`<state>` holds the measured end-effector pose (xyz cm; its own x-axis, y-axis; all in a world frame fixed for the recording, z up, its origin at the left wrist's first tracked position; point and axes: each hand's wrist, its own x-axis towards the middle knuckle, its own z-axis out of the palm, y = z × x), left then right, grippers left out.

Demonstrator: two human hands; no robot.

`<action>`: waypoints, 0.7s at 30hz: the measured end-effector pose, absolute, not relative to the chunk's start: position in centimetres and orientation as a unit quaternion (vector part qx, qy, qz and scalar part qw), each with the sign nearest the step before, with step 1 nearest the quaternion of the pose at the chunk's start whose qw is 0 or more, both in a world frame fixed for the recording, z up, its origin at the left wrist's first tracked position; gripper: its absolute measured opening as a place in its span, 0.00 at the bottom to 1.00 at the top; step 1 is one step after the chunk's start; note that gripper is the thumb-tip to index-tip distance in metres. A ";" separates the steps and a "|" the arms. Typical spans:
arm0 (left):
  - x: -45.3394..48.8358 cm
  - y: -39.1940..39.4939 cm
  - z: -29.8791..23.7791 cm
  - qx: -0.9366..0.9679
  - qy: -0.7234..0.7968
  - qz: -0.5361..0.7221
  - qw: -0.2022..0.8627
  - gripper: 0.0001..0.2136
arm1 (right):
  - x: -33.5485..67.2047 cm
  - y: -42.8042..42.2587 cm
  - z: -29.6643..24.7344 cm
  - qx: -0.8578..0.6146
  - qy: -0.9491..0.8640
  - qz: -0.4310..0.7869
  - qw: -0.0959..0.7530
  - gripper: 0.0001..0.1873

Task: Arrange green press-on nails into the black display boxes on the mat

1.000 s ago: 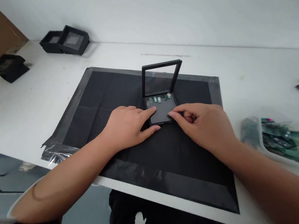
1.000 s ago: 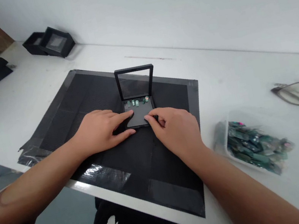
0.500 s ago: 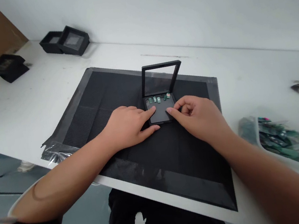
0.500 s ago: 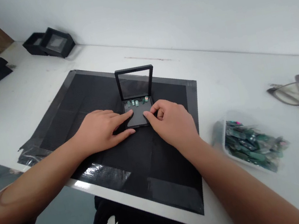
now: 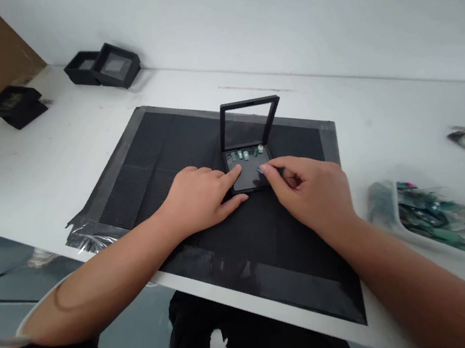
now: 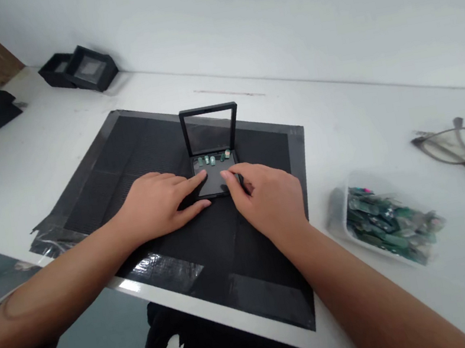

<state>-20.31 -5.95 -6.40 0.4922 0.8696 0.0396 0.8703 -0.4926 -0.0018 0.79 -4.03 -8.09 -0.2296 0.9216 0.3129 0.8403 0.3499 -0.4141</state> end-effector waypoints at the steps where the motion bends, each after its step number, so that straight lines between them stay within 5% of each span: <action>1: -20.3 -5.9 -6.4 -0.862 -0.506 -0.016 0.009 0.26 | 1.1 -4.2 -8.1 -0.564 -0.778 0.082 0.264 0.16; 21: -20.6 -5.7 -6.0 -0.859 -0.511 -0.028 -0.020 0.27 | 2.6 -3.8 -8.7 -0.494 -0.844 0.084 0.191 0.19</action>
<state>-20.65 -5.69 -5.99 0.4761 0.8790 0.0272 0.8768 -0.4768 0.0620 2.57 -3.78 -8.66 -0.4392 0.8659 0.2392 0.8019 0.4979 -0.3301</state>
